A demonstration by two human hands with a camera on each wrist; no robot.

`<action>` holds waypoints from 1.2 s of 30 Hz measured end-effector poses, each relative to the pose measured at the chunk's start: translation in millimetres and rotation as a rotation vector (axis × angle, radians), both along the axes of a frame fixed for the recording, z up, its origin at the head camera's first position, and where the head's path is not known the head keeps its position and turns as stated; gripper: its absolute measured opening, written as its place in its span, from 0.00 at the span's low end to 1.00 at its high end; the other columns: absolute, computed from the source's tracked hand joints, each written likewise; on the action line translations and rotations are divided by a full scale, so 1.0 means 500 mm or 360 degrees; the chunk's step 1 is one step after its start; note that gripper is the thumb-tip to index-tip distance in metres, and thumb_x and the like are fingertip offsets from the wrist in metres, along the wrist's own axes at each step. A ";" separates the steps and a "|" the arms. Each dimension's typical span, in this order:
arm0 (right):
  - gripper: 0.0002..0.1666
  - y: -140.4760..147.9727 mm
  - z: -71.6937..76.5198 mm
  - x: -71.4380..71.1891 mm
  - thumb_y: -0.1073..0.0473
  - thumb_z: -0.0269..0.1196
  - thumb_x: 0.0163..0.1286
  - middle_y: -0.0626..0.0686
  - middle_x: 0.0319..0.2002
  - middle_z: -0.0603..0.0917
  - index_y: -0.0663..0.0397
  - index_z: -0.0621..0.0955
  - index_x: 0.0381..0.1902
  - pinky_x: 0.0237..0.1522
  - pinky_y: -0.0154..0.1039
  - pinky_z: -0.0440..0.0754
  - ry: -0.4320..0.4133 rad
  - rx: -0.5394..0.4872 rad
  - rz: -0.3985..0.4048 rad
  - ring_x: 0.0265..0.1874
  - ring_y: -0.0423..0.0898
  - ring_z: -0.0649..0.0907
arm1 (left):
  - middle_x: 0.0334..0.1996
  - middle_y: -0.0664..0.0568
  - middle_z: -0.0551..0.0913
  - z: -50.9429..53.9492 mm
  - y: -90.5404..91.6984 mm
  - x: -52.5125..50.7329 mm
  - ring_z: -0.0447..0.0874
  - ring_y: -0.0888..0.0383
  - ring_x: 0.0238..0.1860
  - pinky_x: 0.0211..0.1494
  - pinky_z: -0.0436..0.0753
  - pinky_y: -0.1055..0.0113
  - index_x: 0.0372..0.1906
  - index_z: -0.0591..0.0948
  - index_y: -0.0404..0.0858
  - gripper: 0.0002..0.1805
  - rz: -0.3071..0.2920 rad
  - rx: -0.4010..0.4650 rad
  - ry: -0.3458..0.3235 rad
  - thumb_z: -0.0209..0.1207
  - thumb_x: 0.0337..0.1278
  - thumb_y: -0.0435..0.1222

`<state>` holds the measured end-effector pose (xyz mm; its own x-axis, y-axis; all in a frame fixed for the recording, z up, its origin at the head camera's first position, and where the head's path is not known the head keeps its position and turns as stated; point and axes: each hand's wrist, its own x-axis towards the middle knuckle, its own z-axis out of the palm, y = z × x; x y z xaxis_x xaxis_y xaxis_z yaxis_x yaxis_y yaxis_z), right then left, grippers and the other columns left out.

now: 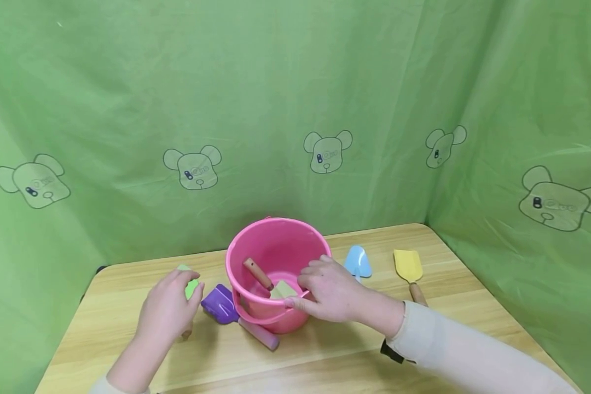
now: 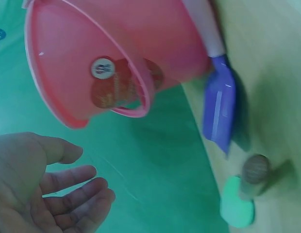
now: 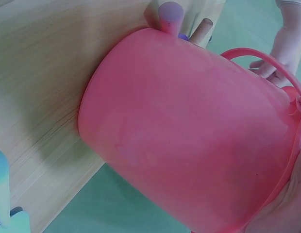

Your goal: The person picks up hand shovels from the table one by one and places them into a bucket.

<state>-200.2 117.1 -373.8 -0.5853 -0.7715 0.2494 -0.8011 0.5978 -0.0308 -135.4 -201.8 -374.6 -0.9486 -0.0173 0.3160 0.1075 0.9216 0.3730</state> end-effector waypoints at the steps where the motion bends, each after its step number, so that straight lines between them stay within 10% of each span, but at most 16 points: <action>1: 0.30 0.000 0.000 0.000 0.28 0.49 0.72 0.36 0.20 0.67 0.38 0.70 0.18 0.39 0.38 0.67 0.0001 0.0003 -0.0001 0.25 0.38 0.67 | 0.49 0.38 0.84 -0.006 -0.004 0.000 0.83 0.37 0.48 0.52 0.80 0.40 0.51 0.83 0.32 0.16 -0.0007 -0.0001 -0.0001 0.62 0.64 0.38; 21: 0.30 0.001 -0.001 0.000 0.28 0.49 0.72 0.36 0.21 0.67 0.38 0.71 0.19 0.39 0.38 0.67 0.0006 -0.0004 0.0004 0.25 0.37 0.68 | 0.47 0.41 0.84 -0.114 -0.083 -0.021 0.83 0.39 0.50 0.57 0.79 0.41 0.46 0.84 0.33 0.11 -0.0281 -0.0091 -0.0243 0.62 0.62 0.35; 36: 0.29 0.000 -0.001 0.002 0.28 0.49 0.72 0.35 0.21 0.68 0.38 0.72 0.19 0.40 0.38 0.69 0.0004 -0.0005 0.0003 0.26 0.36 0.68 | 0.43 0.47 0.84 -0.153 -0.112 -0.019 0.84 0.44 0.47 0.56 0.81 0.47 0.43 0.84 0.33 0.08 -0.0467 -0.0092 -0.0292 0.63 0.58 0.25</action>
<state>-199.3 117.0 -374.2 -0.5833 -0.7718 0.2530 -0.8022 0.5963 -0.0306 -144.7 -257.5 -451.1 -0.9516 0.2774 0.1325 0.3069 0.8816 0.3587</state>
